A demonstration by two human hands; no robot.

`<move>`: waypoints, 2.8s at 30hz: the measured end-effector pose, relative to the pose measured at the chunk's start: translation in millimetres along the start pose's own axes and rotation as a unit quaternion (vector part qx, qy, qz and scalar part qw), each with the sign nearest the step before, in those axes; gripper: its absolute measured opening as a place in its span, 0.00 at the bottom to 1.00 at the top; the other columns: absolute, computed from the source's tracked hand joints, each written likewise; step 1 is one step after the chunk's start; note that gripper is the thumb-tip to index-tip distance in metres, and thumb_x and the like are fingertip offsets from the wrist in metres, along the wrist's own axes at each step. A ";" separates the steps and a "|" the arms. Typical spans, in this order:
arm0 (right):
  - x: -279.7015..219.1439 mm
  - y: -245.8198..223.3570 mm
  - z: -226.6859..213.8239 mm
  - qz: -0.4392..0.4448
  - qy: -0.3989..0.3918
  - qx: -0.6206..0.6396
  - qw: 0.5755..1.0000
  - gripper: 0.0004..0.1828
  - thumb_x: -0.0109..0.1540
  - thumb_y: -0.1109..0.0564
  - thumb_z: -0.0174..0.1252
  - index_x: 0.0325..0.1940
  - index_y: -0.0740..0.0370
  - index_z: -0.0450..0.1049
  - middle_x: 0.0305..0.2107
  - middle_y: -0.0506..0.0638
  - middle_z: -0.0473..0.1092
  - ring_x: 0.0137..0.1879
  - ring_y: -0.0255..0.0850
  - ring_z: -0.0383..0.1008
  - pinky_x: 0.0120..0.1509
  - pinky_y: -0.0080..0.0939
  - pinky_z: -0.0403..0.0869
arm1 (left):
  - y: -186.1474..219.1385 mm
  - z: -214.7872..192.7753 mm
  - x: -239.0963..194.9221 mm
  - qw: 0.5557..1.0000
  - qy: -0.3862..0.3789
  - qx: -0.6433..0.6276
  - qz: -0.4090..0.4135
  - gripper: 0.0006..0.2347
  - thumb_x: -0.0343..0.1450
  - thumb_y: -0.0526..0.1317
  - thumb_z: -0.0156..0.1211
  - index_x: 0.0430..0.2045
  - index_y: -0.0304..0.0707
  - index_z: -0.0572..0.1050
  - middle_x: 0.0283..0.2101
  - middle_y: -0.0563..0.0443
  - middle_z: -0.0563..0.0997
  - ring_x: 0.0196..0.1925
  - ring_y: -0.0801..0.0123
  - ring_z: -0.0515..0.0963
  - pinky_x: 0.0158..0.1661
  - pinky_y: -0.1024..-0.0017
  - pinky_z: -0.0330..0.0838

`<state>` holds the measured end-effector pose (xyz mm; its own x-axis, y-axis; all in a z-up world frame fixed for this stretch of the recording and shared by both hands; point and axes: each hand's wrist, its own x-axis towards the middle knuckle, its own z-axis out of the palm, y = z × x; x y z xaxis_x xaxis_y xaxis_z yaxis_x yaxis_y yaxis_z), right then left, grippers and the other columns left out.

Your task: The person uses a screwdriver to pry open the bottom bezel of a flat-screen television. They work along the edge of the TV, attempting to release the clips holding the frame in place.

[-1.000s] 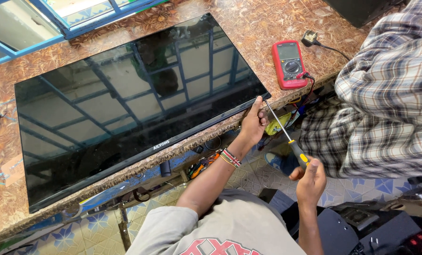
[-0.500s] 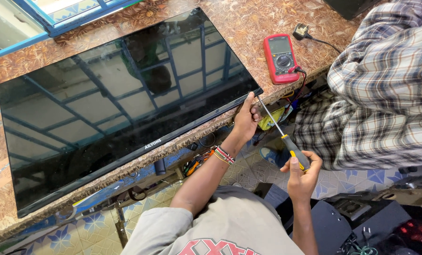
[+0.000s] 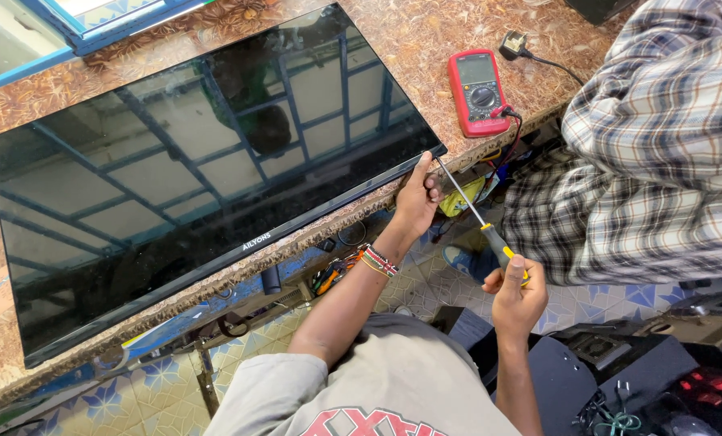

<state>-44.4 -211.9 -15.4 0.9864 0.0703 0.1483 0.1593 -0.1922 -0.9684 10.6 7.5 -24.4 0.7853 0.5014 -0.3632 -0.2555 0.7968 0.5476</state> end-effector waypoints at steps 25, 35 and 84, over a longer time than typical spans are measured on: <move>-0.3 -16.9 -49.5 0.047 -0.153 0.053 0.986 0.27 0.75 0.42 0.42 0.37 0.69 0.68 0.17 0.59 0.68 0.21 0.43 0.67 0.32 0.38 0.66 | 18.6 -125.2 -130.4 0.993 -0.029 -0.021 -0.115 0.15 0.74 0.22 0.46 0.56 0.19 0.67 0.59 0.22 0.75 0.62 0.39 0.76 0.61 0.64 0.75; -29.8 -9.3 -54.7 0.062 -0.134 0.111 0.983 0.21 0.75 0.46 0.44 0.40 0.68 0.67 0.16 0.60 0.64 0.19 0.48 0.64 0.26 0.42 0.68 | 56.2 -149.5 -169.4 0.996 -0.058 0.032 -0.065 0.14 0.76 0.29 0.50 0.56 0.21 0.72 0.55 0.28 0.79 0.55 0.54 0.82 0.55 0.70 0.79; -247.6 -89.4 1.6 0.098 -0.155 0.011 0.983 0.22 0.72 0.51 0.45 0.32 0.68 0.72 0.15 0.56 0.69 0.21 0.42 0.67 0.32 0.41 0.70 | 131.3 -238.9 -286.2 0.992 0.104 -0.020 -0.076 0.15 0.69 0.42 0.68 0.45 0.32 0.81 0.41 0.44 0.86 0.23 0.81 0.74 0.27 0.86 0.70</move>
<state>-302.9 -210.6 34.1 0.9383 0.3286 -0.1075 -0.0377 -0.2117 -0.9766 -382.4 49.2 -28.7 0.6847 0.4300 -0.5884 -0.1688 0.8790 0.4459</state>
